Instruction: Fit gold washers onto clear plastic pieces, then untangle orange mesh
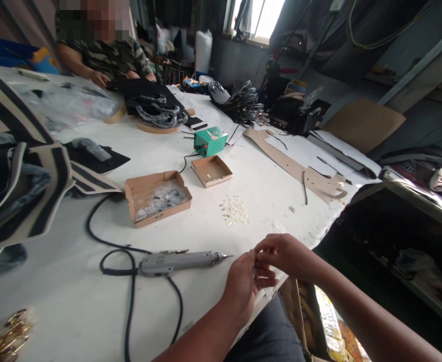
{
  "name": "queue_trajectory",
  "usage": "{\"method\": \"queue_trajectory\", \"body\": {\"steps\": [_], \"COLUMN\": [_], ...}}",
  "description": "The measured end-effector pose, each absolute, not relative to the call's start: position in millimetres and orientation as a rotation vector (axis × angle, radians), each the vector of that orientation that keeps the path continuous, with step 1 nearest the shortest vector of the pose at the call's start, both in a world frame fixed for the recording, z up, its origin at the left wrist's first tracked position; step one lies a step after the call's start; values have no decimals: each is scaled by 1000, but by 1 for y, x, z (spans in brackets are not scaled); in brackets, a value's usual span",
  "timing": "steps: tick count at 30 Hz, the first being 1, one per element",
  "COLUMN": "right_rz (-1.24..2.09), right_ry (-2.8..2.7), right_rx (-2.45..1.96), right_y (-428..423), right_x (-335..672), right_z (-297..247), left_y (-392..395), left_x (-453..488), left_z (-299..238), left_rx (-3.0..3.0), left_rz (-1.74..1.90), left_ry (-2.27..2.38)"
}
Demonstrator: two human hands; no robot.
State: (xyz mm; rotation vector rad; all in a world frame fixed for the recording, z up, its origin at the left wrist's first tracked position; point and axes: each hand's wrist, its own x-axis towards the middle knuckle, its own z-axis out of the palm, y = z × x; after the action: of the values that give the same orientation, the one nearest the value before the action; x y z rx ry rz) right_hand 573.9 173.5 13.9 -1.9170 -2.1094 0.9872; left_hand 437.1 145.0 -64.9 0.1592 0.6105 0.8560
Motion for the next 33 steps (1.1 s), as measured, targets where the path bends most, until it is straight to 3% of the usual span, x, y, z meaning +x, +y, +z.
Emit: {"method": "queue_trajectory", "body": {"steps": [6,19,28,33], "right_rz": [861,989,505,430], "right_ry": [-2148,-2234,-2084,-2064], "right_rx": [-1907,-1890,-2053,-2130], "right_y": [177,196,271,298], "right_x": [564,561,531,521], "right_z": [15,20,-3,-26], "left_y": [145,152,149,149], "left_x": [435,431,432,432], "left_z": [-63,-58,-60,-59], "left_rx": [159,34,19,41], "left_rz": [848,806,806,795], "left_ry": [596,608,619,621]}}
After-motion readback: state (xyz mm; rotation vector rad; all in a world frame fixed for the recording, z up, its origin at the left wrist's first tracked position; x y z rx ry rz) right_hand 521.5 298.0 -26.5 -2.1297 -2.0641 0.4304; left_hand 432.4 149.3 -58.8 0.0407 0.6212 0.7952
